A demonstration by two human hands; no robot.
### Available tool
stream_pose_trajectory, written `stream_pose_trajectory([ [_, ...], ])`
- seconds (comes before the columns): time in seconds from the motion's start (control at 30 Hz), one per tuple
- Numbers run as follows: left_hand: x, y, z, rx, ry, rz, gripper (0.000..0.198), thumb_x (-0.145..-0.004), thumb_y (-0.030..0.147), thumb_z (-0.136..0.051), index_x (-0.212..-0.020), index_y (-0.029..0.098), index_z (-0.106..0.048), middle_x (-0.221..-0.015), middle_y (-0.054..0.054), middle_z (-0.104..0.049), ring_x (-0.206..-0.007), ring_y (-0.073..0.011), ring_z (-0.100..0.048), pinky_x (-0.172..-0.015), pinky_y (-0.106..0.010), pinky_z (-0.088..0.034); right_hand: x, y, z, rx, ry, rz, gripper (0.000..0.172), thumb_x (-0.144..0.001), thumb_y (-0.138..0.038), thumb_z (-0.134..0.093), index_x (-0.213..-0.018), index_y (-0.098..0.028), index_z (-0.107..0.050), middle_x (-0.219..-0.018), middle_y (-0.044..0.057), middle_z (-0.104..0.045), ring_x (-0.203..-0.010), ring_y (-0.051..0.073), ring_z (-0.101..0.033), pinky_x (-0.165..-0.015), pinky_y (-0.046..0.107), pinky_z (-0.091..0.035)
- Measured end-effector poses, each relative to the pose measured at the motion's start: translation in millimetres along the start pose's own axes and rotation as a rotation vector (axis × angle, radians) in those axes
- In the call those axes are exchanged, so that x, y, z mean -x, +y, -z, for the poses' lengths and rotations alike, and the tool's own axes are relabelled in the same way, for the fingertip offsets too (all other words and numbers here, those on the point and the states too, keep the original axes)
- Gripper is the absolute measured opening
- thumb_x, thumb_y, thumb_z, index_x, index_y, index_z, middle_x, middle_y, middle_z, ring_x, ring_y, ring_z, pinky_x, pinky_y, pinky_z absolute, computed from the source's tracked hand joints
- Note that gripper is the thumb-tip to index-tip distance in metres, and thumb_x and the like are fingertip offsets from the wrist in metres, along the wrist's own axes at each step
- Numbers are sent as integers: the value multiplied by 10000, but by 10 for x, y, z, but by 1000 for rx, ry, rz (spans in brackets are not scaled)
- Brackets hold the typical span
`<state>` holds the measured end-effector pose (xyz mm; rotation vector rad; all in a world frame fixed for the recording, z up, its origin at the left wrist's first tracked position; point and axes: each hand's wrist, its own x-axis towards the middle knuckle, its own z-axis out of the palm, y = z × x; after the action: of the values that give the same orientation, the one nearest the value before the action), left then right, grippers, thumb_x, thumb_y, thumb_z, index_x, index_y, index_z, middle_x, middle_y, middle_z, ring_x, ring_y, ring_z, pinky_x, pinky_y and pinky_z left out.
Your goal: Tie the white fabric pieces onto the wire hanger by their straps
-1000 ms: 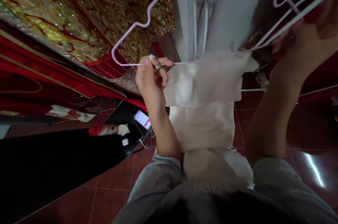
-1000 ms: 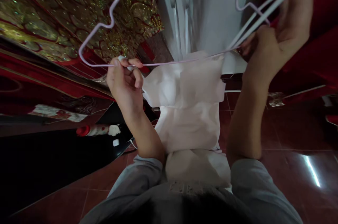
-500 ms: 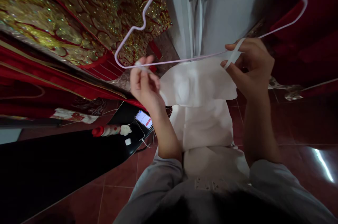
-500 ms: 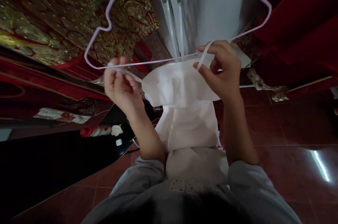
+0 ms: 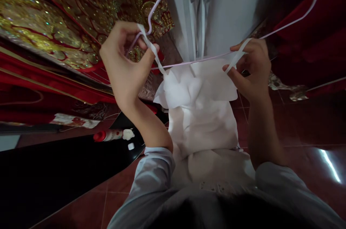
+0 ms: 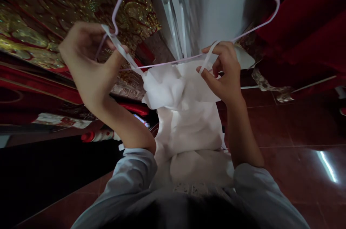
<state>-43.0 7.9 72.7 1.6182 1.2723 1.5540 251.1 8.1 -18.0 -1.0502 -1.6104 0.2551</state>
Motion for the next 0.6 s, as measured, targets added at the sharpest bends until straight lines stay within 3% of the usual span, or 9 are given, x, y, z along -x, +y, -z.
stream_pose_trajectory([
  [0.1,-9,-67,7,105,63,42,196,-842,221,-889,-970,182,-745,-1020,-42,-726,-1279,-321,-623,-1216,-470,-455,8,4,55,6,-20,-25,416,-825,-635,-752,-1154,-389,-686,-1199,61,-598,-679,137,-489,-496,335,-451],
  [0.2,74,-344,-66,263,249,9,174,-920,238,-823,-1058,202,-723,-1021,-37,-738,-1323,-346,-624,-1165,-480,-482,20,5,80,13,-29,-26,403,-833,-614,-749,-1178,-417,-679,-1223,55,-599,-667,135,-478,-509,350,-453],
  [0.3,237,-597,-282,481,400,38,215,-986,191,-676,-1184,274,-659,-950,14,-754,-1119,-266,-737,-1059,-468,-549,42,-11,23,-2,-67,-7,392,-855,-568,-737,-1210,-413,-674,-1251,45,-603,-612,102,-429,-527,350,-453],
  [0.37,359,-656,-479,602,407,78,150,-1009,252,-600,-1156,249,-631,-1028,-19,-776,-1010,-228,-761,-1038,-452,-569,55,-23,-31,-2,-82,1,408,-862,-541,-736,-1239,-406,-663,-1274,49,-610,-637,111,-485,-550,349,-484],
  [0.4,411,-652,-574,618,378,58,139,-1026,297,-585,-1153,246,-611,-1092,-39,-775,-1048,-224,-757,-1058,-444,-565,59,-20,-43,4,-77,27,423,-858,-529,-745,-1253,-399,-662,-1282,54,-621,-713,142,-561,-580,354,-515],
  [0.43,453,-634,-656,612,358,40,132,-1040,344,-567,-1128,249,-593,-1095,-45,-772,-1051,-225,-759,-1057,-440,-570,59,-6,-37,14,-49,75,452,-848,-522,-762,-1270,-393,-664,-1278,59,-633,-838,189,-628,-632,367,-554],
  [0.53,506,-561,-785,542,348,7,152,-1039,433,-576,-1060,285,-554,-1006,-31,-763,-1037,-231,-762,-990,-401,-598,12,119,122,-1,265,212,442,-856,-463,-790,-1283,-423,-683,-1216,24,-657,-1162,270,-653,-894,452,-613],
  [0.6,504,-540,-786,527,359,6,153,-1030,445,-592,-1027,297,-552,-948,-26,-753,-993,-236,-765,-914,-386,-608,-88,252,314,-36,412,161,352,-897,-400,-769,-1232,-482,-699,-1169,-25,-660,-1157,246,-679,-1020,466,-586],
])
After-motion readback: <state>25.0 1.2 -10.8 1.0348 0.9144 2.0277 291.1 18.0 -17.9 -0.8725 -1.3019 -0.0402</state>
